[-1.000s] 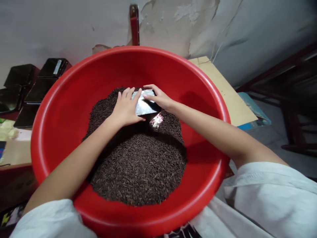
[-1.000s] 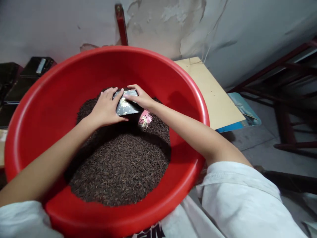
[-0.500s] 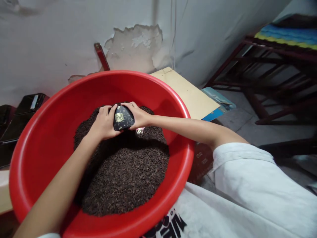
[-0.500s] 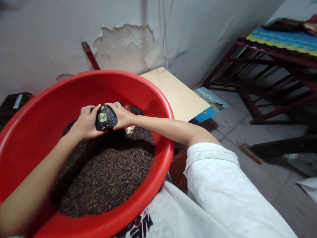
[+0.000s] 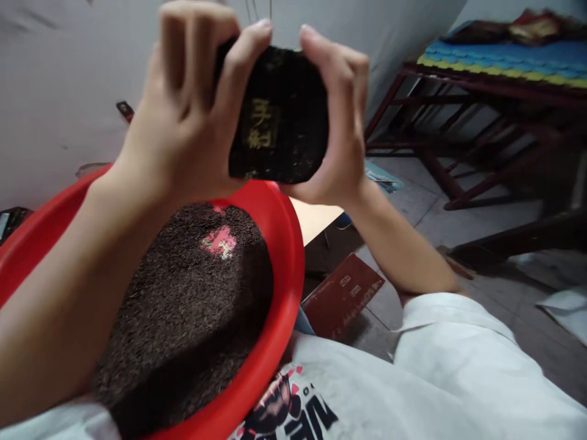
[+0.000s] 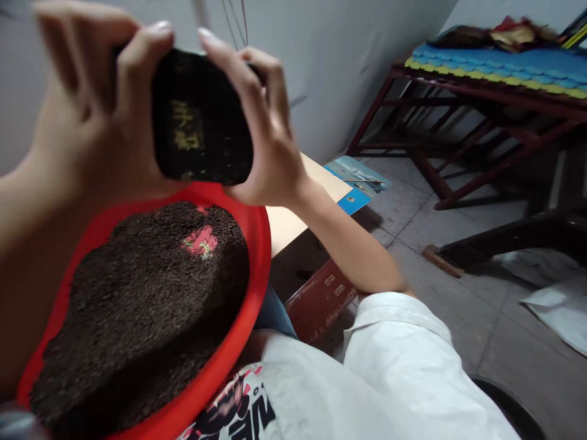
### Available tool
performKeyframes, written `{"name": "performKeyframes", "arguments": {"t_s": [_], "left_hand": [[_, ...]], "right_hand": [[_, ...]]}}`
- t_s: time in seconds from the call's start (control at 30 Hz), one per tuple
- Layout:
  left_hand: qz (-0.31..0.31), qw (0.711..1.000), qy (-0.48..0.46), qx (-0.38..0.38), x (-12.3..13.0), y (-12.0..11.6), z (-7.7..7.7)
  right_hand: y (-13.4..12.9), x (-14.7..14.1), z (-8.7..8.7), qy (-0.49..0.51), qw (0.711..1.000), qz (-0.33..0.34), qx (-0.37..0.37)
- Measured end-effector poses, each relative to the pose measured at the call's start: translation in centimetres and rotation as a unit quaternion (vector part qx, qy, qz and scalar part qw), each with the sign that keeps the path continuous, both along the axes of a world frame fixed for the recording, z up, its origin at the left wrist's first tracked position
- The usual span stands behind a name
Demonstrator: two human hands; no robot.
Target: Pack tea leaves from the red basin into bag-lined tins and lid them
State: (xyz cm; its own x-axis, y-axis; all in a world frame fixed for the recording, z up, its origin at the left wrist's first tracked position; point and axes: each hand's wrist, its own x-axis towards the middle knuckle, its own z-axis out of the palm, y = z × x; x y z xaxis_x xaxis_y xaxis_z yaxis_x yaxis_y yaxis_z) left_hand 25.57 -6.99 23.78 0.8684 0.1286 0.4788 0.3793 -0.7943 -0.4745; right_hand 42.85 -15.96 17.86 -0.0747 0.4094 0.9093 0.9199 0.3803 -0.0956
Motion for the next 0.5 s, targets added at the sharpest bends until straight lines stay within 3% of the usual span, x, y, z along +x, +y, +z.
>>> {"name": "performKeyframes", "arguments": {"t_s": [0.07,0.13,0.2,0.33,0.43,0.5], "left_hand": [[-0.027,0.998,0.030,-0.041,4.0,0.4,0.0],[-0.055,0.992,0.054,-0.097,7.8,1.0,-1.2],[-0.058,0.981,0.080,-0.167,11.3,1.8,-3.6],[-0.067,0.940,0.132,-0.307,17.0,3.3,-10.1],[-0.027,0.924,0.196,-0.326,19.4,3.8,-13.8],[-0.018,0.922,0.240,-0.302,20.2,4.0,-15.1]], "right_hand": [[-0.7,2.7,-0.6,0.022,0.999,-0.023,-0.031],[-1.0,5.0,-2.1,0.071,0.993,-0.052,-0.082],[-0.8,7.0,-4.7,0.129,0.977,-0.094,-0.142],[0.2,9.6,-11.9,0.226,0.935,-0.156,-0.224],[1.0,10.3,-16.5,0.304,0.899,-0.184,-0.255],[1.3,10.3,-18.3,0.343,0.885,-0.192,-0.248]]}}
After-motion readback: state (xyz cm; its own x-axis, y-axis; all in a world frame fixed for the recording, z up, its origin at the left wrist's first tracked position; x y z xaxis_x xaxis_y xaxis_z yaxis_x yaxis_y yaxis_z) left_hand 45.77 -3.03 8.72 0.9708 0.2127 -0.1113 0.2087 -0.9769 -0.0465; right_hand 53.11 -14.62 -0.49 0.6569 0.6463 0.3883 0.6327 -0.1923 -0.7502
